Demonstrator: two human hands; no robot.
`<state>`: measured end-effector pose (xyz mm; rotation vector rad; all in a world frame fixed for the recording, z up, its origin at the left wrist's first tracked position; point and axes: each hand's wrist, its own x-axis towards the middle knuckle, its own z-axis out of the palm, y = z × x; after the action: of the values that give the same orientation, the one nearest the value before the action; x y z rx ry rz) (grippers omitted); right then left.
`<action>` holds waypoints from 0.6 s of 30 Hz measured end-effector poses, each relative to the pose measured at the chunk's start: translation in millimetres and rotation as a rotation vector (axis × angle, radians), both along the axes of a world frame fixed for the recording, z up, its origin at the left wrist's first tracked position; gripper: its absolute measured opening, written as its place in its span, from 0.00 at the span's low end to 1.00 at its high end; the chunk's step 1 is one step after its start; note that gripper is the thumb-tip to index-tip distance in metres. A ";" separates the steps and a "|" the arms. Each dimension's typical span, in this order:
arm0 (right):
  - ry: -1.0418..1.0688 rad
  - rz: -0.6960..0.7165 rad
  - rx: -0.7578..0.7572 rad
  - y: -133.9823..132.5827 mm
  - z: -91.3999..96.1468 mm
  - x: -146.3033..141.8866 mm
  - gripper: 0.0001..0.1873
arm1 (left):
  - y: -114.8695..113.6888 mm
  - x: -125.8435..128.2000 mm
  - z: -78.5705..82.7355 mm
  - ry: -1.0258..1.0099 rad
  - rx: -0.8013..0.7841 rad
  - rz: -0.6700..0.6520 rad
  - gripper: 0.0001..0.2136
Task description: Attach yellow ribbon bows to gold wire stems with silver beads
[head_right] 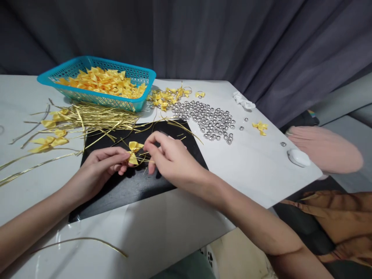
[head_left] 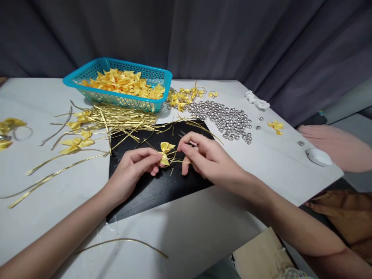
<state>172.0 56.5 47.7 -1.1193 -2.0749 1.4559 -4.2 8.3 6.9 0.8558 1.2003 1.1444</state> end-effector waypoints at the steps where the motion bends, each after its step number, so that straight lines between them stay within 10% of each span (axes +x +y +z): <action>1: -0.036 -0.005 -0.018 1.5 3.0 1.1 0.08 | -0.3 0.3 0.3 0.013 0.007 -0.001 0.06; 7: -0.100 0.024 -0.125 -2.0 -5.2 -4.2 0.06 | -1.5 0.8 0.3 0.037 0.038 0.007 0.07; 18: -0.022 -0.141 0.447 -2.3 -9.4 -5.7 0.08 | -2.7 0.1 -1.4 0.108 0.063 -0.021 0.07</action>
<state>166.3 54.3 38.3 -1.0706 -2.1402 0.8566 -4.1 5.6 5.5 0.9868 1.2455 1.1356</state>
